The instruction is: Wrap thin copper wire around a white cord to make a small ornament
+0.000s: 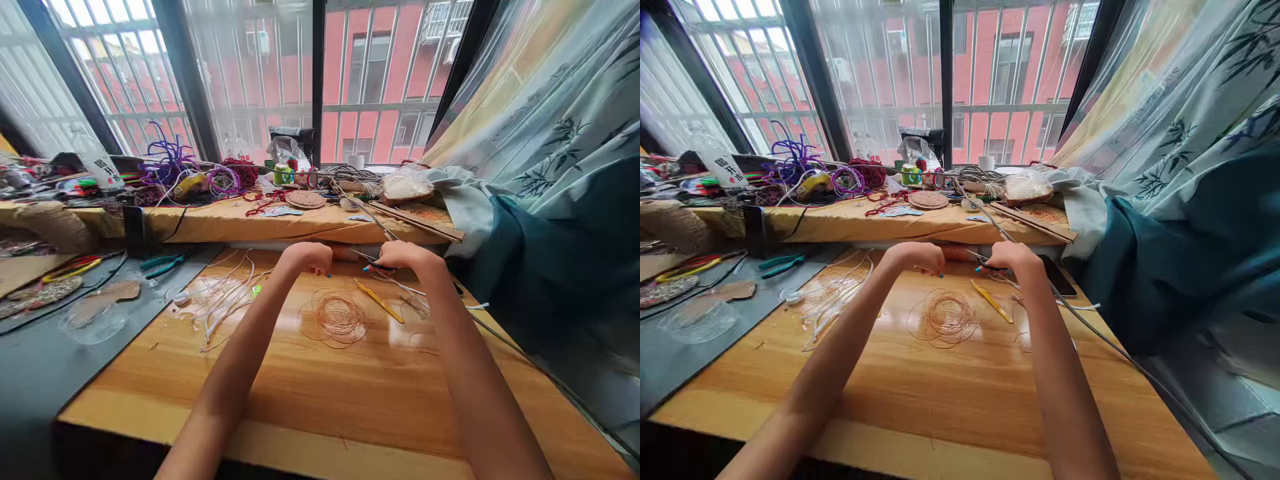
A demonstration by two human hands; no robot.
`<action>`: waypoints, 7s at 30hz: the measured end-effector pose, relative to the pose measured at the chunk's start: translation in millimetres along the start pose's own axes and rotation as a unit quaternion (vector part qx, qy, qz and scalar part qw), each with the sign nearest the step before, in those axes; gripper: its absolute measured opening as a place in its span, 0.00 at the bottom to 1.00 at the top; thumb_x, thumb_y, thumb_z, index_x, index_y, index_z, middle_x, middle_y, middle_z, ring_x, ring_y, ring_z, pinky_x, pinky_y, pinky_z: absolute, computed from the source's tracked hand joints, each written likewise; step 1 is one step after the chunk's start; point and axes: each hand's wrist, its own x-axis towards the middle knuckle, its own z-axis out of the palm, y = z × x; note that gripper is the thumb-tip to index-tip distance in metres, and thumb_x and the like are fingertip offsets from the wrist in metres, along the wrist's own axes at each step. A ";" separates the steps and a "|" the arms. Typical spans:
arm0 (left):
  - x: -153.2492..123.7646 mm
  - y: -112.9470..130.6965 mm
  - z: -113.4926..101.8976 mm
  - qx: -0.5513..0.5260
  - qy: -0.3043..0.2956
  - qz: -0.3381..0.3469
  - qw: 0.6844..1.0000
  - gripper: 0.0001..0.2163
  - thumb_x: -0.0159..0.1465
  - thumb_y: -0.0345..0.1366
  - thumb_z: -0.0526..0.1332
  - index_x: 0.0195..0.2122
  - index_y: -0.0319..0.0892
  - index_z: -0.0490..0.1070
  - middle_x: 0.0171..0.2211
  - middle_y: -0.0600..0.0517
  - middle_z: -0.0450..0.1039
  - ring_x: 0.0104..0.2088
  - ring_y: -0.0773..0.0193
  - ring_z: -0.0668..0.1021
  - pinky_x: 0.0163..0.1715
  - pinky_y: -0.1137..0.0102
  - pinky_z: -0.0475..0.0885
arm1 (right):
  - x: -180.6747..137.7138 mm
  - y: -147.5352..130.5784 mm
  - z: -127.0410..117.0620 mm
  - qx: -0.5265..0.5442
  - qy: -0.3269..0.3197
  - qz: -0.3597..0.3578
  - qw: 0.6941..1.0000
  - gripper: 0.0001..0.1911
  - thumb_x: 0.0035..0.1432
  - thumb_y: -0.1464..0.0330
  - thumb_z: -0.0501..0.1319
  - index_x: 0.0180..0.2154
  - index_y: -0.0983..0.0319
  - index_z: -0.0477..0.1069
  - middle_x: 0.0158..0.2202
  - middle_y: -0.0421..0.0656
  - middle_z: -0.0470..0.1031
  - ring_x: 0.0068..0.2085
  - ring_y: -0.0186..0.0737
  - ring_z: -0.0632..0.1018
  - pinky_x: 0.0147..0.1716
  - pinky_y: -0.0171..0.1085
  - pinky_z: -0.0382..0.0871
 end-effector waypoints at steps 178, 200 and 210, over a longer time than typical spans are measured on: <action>-52.9 3.0 -49.0 -0.461 0.684 0.185 0.534 0.13 0.58 0.40 0.51 0.29 0.40 0.73 0.15 0.56 0.58 0.12 0.79 0.56 0.11 0.76 0.49 | 27.8 -59.0 39.4 -0.091 0.220 -0.054 0.970 0.19 0.45 0.59 0.52 0.30 0.64 0.73 0.31 0.51 0.75 0.36 0.43 0.73 0.37 0.40 0.54; -76.1 -3.6 -40.9 -0.315 0.319 0.243 0.860 0.09 0.52 0.35 0.55 0.22 0.41 0.73 0.15 0.54 0.65 0.14 0.77 0.63 0.14 0.79 0.55 | 9.7 -41.9 8.9 -0.053 0.260 0.024 0.964 0.24 0.51 0.54 0.47 0.32 0.64 0.73 0.32 0.49 0.74 0.36 0.42 0.73 0.37 0.38 0.55; 8.7 -34.0 -6.8 -0.150 0.003 0.055 0.987 0.09 0.48 0.36 0.55 0.25 0.39 0.72 0.22 0.52 0.72 0.21 0.71 0.69 0.20 0.77 0.61 | 0.7 -31.7 -2.2 -0.031 0.262 0.043 0.964 0.25 0.49 0.52 0.48 0.32 0.63 0.73 0.33 0.49 0.74 0.37 0.44 0.72 0.36 0.37 0.57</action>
